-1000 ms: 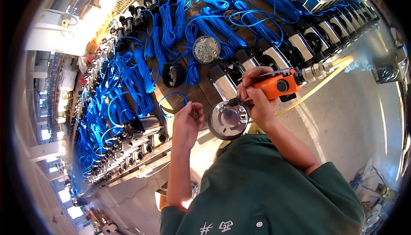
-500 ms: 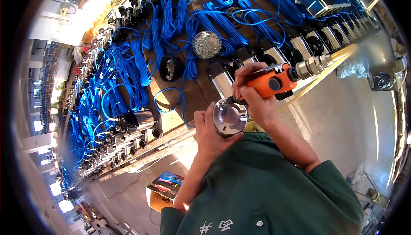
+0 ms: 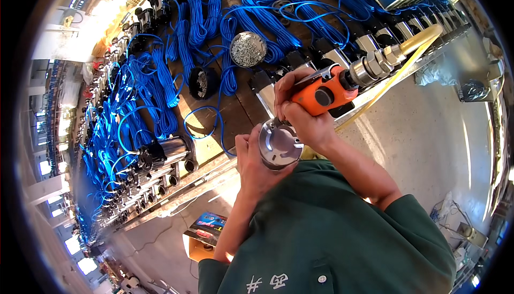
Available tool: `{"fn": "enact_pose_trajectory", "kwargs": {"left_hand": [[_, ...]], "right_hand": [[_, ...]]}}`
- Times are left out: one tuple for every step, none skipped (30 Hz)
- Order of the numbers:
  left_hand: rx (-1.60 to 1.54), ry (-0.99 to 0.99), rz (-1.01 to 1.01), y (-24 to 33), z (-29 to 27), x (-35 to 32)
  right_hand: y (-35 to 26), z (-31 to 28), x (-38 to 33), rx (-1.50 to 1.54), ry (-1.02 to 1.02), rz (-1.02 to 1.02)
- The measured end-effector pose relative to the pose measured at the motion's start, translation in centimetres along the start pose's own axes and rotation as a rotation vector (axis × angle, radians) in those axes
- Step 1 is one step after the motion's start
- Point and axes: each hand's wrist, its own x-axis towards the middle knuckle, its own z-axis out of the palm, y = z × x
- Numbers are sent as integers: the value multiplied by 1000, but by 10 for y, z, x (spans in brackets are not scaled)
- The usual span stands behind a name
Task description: The person assembles a series of water pumps on a long industrial workbench by hand and using a pneumatic screwdriver to fasten circular metal covers onto the pump bodies. The person picks up metal covers from a cardboard box on the floor and screws them onto the base of several pumps in sequence.
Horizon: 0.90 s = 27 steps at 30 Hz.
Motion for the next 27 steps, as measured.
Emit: {"fn": "enact_pose_trajectory", "kwargs": {"left_hand": [[3,-1,-1,-1,0,-1],[3,0,-5,-1,0,-1],[3,1,-10,-1,1,-1],[5,3,-13,-1,0,-1],[3,2,-14,-1,1,-2],[2,2,-16,-2,1,-2],[0,3,-14,-2,2,-1],[0,5,-13,-3,2,-1],[-1,6,-13,-3,2,-1],[-1,8,-12,-3,2,-1],[1,7,-12,-2,2,-1],[3,6,-12,-3,2,-2],[6,7,-10,-3,2,-2],[0,-3,8,-3,1,-1],[-6,-13,26,-3,-1,0],[-10,-21,43,-4,-3,1],[-182,24,-39,-12,-5,-4],[-355,69,-119,-26,-4,-12],[-529,113,-201,-32,-5,-16],[-870,286,-466,-32,-4,-17],[-1204,276,-645,-43,-13,-17],[-1537,261,-819,-51,-25,-16],[-1532,279,-848,-50,-28,-16],[-1528,297,-878,-47,-32,-16],[-1523,311,-907,-42,-35,-14],[-1529,277,-869,-40,-39,-14],[-1534,243,-831,-37,-42,-15]], "right_hand": [[0,1,0,9,15,0],[1,0,0,15,-6,3],[1,-1,1,21,-27,7],[1,-1,1,29,-48,9],[2,0,1,20,-26,15],[3,1,0,12,-5,22],[4,1,0,2,15,25],[5,1,0,-6,9,25],[6,0,0,-15,2,24],[6,0,0,-23,-6,23],[7,0,-1,-21,-11,22],[9,0,-2,-20,-16,20],[10,0,-2,-17,-22,18],[10,-1,-1,-60,-26,1],[9,-2,0,-103,-30,-17],[8,-3,2,-145,-37,-34],[5,-2,1,-111,-29,-33],[0,-2,0,-77,-21,-31],[-3,-1,-3,-45,-11,-26],[-12,4,-6,-28,8,-72],[-18,6,-6,12,12,-93],[-22,6,-6,55,14,-113],[-23,4,-7,93,-23,-113],[-27,7,-9,108,-36,-113],[-30,11,-12,111,-24,-110],[-32,15,-15,113,-13,-107],[-31,20,-16,244,-7,-140]]}}
